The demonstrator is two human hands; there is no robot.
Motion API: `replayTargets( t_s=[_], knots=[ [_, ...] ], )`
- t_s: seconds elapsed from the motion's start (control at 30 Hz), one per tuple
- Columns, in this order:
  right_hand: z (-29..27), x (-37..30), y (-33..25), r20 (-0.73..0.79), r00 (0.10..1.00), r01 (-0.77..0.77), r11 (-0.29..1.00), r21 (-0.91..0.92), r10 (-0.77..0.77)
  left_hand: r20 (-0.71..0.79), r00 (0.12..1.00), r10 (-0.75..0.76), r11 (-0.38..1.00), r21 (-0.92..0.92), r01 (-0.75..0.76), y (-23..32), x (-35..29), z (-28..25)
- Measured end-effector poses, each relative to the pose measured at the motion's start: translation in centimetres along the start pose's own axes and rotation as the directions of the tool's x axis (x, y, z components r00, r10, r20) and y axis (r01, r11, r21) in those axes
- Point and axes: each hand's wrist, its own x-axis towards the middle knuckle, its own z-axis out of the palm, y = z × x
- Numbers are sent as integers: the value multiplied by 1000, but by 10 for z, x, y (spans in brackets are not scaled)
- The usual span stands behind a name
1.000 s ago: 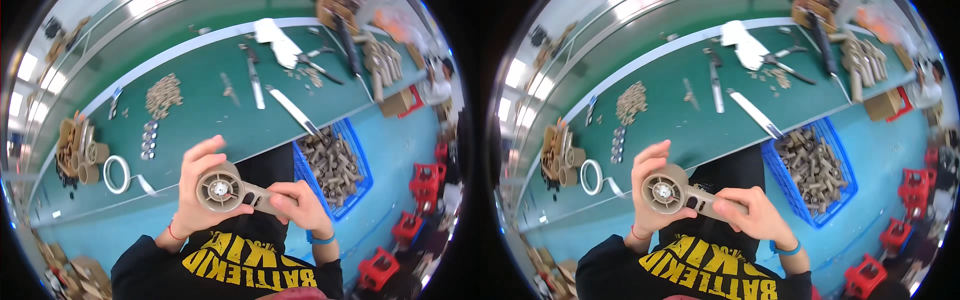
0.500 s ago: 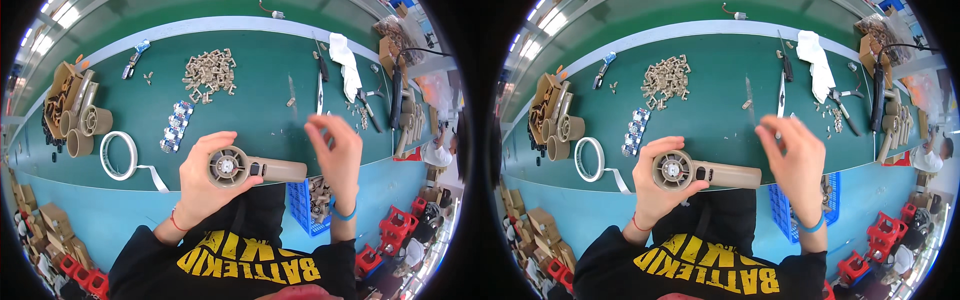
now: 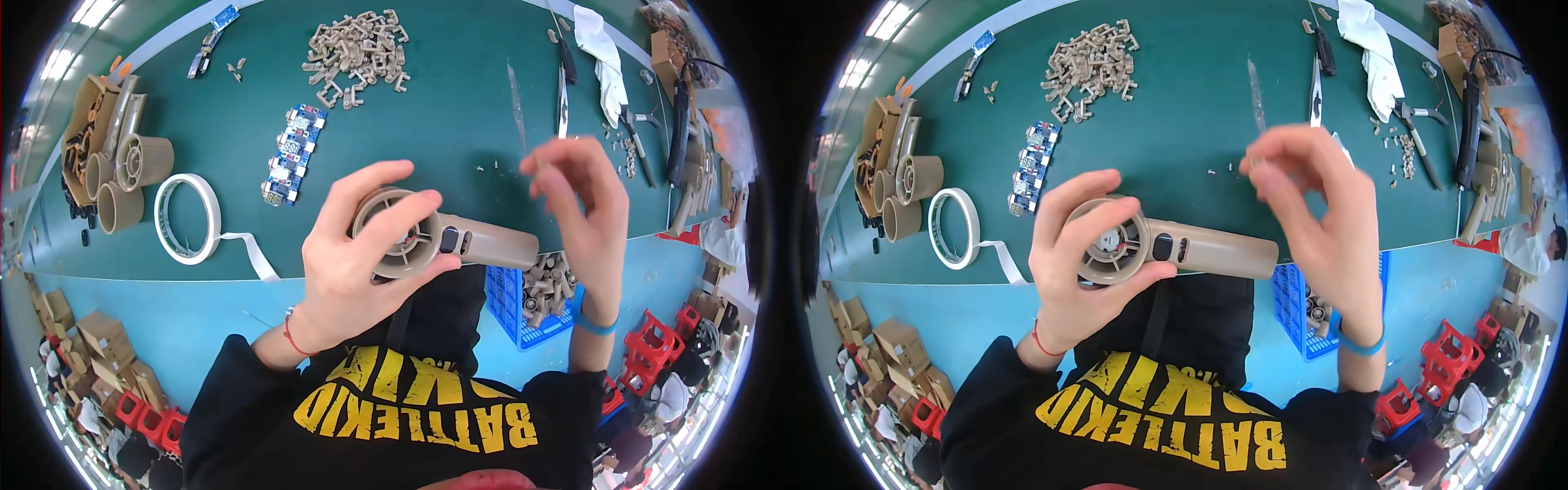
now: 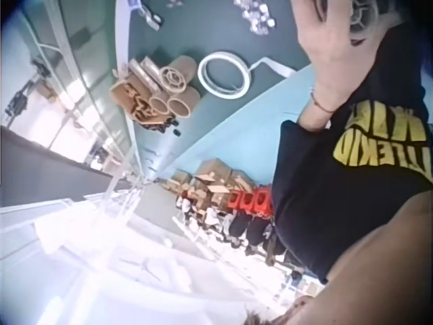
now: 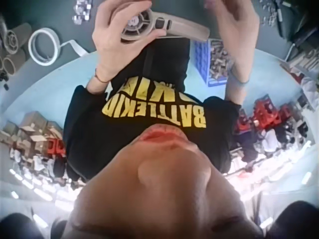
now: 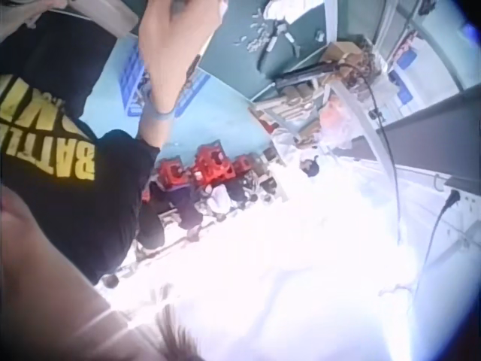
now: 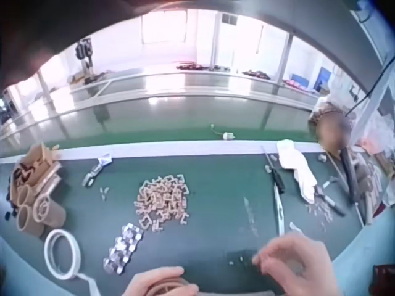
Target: Assembling handheld electronic fans by installing motors, batteries, and circuit boards into plastic casings.
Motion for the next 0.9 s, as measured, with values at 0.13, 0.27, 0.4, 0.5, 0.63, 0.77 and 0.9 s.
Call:
replayTargets(
  t_s=[0.13,0.27,0.4,0.5,0.63,0.77,0.9],
  knots=[
    [1,-34,-2,14,999,-46,976,211,44,53,999,2,1000,-29,0,1,-2,0],
    [5,-41,2,87,991,85,986,142,-98,106,992,-63,990,-117,76,-1,1,-4],
    [12,-42,-2,101,991,78,989,125,-91,155,984,-84,973,-200,115,-4,3,-5],
    [13,-39,-2,138,987,69,990,123,-86,153,985,-83,969,-217,115,-4,4,-5],
    [15,-42,-3,107,993,-72,979,193,52,157,985,-74,961,-253,113,-5,3,-5],
    [18,-43,11,67,957,275,956,105,-283,157,985,-74,950,-290,118,-7,2,-4],
    [17,-42,4,87,902,429,900,-77,-423,152,986,-63,955,-278,104,-7,4,-6]
  ],
)
